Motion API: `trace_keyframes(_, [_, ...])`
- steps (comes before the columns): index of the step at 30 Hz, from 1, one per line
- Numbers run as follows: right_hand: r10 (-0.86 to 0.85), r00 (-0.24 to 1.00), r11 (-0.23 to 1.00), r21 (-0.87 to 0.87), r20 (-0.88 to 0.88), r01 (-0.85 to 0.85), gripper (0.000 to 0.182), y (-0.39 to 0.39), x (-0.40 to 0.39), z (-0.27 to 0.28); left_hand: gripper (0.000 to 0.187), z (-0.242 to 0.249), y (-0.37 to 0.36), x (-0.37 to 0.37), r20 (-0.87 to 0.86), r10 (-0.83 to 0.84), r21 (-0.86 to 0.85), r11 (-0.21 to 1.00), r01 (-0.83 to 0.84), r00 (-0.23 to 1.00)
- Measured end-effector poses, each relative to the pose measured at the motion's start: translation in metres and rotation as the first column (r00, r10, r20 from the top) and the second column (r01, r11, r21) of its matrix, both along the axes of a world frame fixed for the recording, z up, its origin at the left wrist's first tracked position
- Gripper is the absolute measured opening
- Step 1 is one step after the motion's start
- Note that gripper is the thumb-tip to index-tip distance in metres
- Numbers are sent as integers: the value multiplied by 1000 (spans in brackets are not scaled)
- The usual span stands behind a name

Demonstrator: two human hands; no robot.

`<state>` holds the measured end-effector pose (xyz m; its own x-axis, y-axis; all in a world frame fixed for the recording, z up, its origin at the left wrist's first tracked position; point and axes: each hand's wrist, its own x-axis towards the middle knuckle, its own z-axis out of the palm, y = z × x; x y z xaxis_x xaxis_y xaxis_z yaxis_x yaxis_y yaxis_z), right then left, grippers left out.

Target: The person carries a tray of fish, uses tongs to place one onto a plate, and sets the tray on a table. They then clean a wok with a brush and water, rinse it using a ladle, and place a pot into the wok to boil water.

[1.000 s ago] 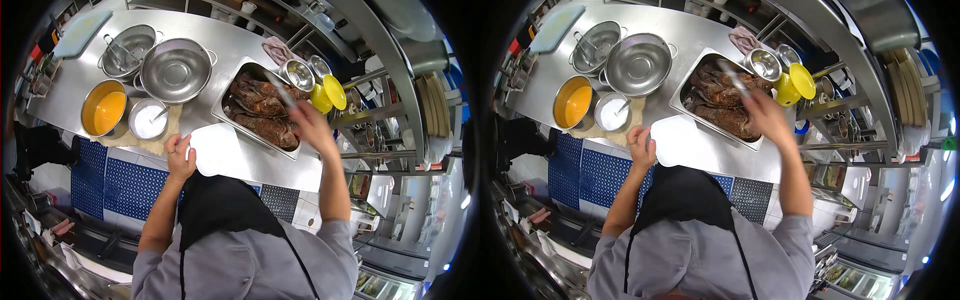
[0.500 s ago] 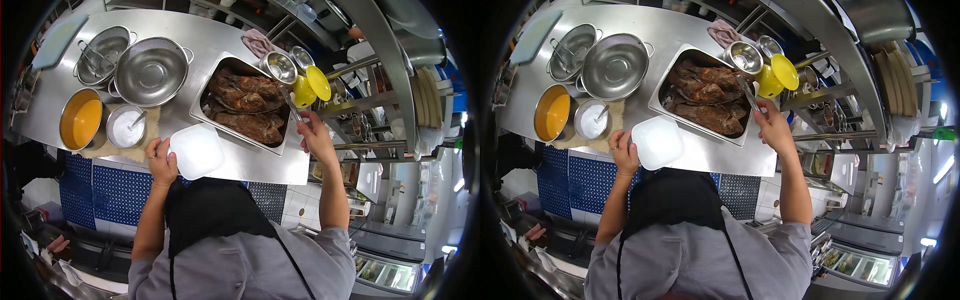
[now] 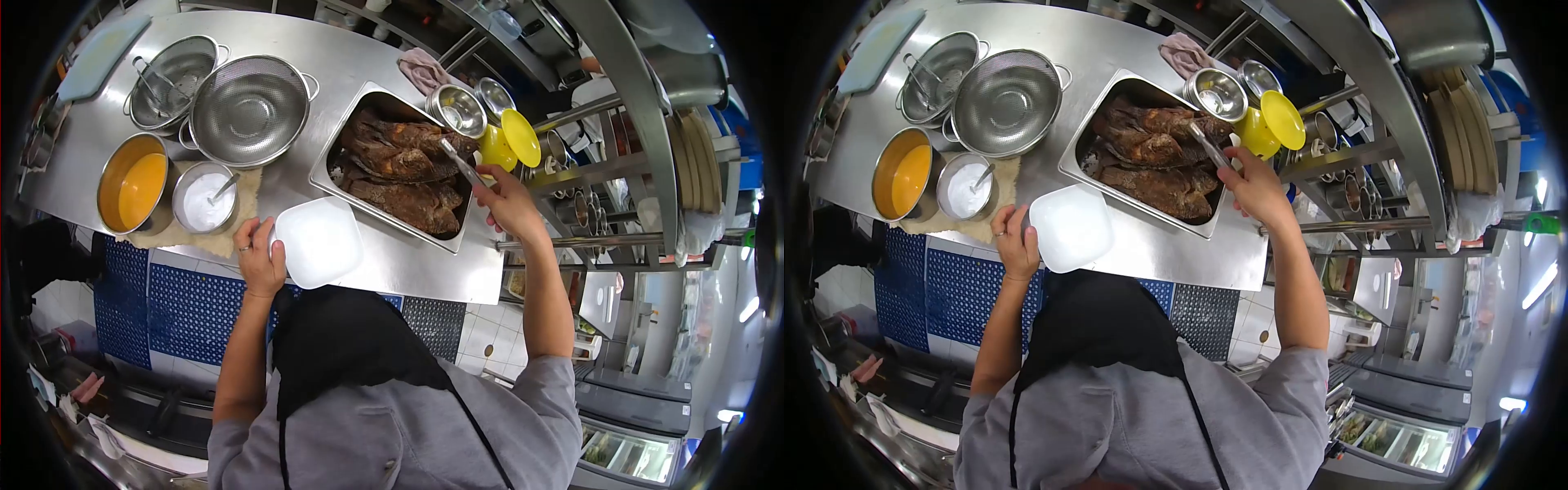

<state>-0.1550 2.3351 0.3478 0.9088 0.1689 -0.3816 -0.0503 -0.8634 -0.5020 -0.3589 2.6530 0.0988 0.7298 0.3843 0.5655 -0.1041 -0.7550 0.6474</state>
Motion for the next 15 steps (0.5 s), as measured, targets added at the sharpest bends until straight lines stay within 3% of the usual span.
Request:
trace_keyframes(3, [-81,991,989,111,-110,93,44,-3,3,2,40,0,-1,-2,-2,8,-3,1000,-8,1000])
trace_keyframes(9, [40,985,999,39,-170,-34,42,4,43,8,40,0,-1,-2,-4,21,10,1000,-21,1000])
trace_keyframes(12, [8,932,992,124,-363,39,35,6,74,-6,40,-1,-3,-1,-1,26,-4,1000,-26,1000])
trace_keyframes(15, [45,899,981,189,-435,42,27,20,83,-14,40,-1,-3,-2,-1,41,-7,999,-41,999])
